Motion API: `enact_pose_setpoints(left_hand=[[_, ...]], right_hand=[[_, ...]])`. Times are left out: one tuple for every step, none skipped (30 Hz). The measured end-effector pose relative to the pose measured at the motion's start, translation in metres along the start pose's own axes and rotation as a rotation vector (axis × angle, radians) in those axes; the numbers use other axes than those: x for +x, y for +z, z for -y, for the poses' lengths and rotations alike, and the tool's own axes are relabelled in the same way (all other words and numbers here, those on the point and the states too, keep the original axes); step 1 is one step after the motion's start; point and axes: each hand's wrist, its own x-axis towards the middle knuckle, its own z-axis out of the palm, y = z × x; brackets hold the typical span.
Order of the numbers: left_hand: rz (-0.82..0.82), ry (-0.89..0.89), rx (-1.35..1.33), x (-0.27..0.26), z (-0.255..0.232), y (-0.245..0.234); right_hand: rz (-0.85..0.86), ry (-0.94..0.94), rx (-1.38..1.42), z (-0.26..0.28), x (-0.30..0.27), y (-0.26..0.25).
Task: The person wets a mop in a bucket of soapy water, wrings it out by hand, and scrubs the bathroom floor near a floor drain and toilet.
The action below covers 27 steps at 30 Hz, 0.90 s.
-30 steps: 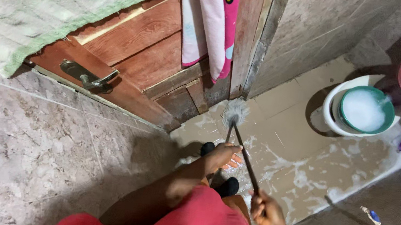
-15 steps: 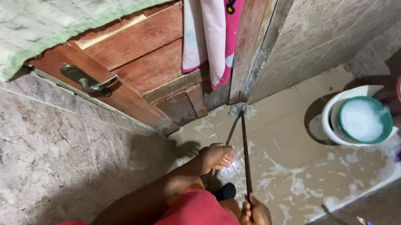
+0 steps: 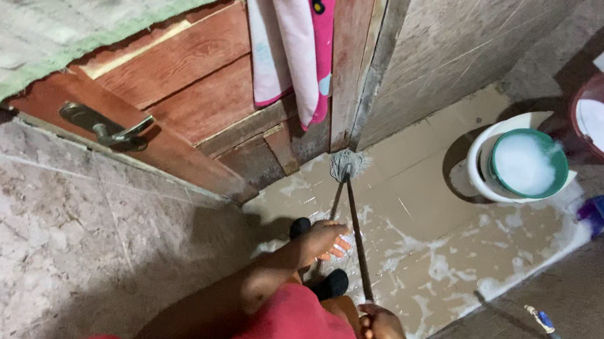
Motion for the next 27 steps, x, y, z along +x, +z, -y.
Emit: enact_pose_setpoints(left_hand=[[0.003,0.001,-0.015,-0.001,0.002,-0.002],[0.007,0.003,-0.03,-0.001,0.002,-0.005],[0.011,0.005,-0.041,-0.002,0.001,-0.007],[0.008,-0.002,-0.034,-0.003,0.0,-0.009],[0.007,-0.01,-0.024,-0.005,-0.001,-0.01],[0.007,-0.018,-0.014,-0.007,-0.002,-0.01],[0.005,-0.015,-0.018,-0.008,-0.003,-0.008],[0.004,-0.013,-0.021,-0.009,-0.004,-0.006],[-0.001,-0.012,-0.031,-0.012,-0.003,-0.004],[0.0,-0.011,-0.003,-0.012,-0.002,-0.002],[-0.003,-0.011,0.023,-0.012,-0.002,0.0],[-0.005,-0.011,0.049,-0.013,-0.001,0.0],[-0.01,-0.015,0.034,-0.012,-0.001,-0.001],[-0.015,-0.02,0.018,-0.012,-0.002,-0.003],[-0.015,-0.025,0.006,-0.01,-0.002,-0.004],[-0.019,-0.028,-0.005,-0.009,-0.001,-0.005],[-0.021,-0.029,-0.015,-0.007,-0.001,-0.007],[-0.023,-0.03,-0.025,-0.003,-0.002,-0.008],[-0.029,-0.028,-0.021,-0.001,0.0,-0.009],[-0.035,-0.027,-0.017,0.002,0.0,-0.009],[-0.043,-0.02,-0.009,0.004,-0.001,-0.012],[-0.032,-0.03,-0.028,0.003,0.001,-0.013],[-0.018,-0.038,-0.042,0.002,0.001,-0.014],[-0.004,-0.046,-0.055,0.0,0.001,-0.016],[-0.023,-0.049,-0.046,0.0,0.002,-0.016],[-0.042,-0.053,-0.037,0.0,0.003,-0.017],[-0.061,-0.054,-0.027,0.002,0.004,-0.02]], right_hand=[[0.064,0.024,0.096,0.006,-0.009,-0.008],[0.127,0.047,0.192,0.01,-0.019,-0.012],[0.136,0.03,0.205,0.016,-0.029,-0.009],[0.144,0.012,0.218,0.025,-0.04,-0.006],[0.151,-0.006,0.234,0.033,-0.054,-0.003],[0.106,-0.038,0.155,0.037,-0.067,0.003],[0.06,-0.07,0.074,0.038,-0.08,0.012],[0.014,-0.102,-0.008,0.039,-0.09,0.018],[0.034,-0.109,0.01,0.04,-0.1,0.019],[0.055,-0.116,0.029,0.038,-0.106,0.019],[0.078,-0.121,0.046,0.035,-0.107,0.017],[0.068,-0.109,0.035,0.03,-0.106,0.013],[0.059,-0.104,0.027,0.025,-0.1,0.006],[0.05,-0.099,0.02,0.018,-0.092,-0.002],[0.042,-0.091,0.021,0.007,-0.08,-0.008],[0.034,-0.083,0.022,-0.003,-0.065,-0.011],[0.025,-0.08,0.025,-0.007,-0.045,-0.014],[0.015,-0.061,0.035,-0.004,-0.022,-0.016],[0.007,-0.032,0.043,-0.003,-0.002,-0.015],[-0.002,-0.003,0.05,-0.003,0.014,-0.015],[0.015,0.01,0.027,0.002,0.029,-0.01],[0.032,0.024,0.005,0.008,0.041,-0.005],[0.002,-0.011,-0.082,0.015,0.05,0.004],[-0.028,-0.047,-0.169,0.023,0.059,0.017],[-0.063,-0.079,-0.255,0.027,0.061,0.024],[-0.037,-0.069,-0.238,0.032,0.066,0.035],[-0.012,-0.061,-0.222,0.04,0.069,0.045]])
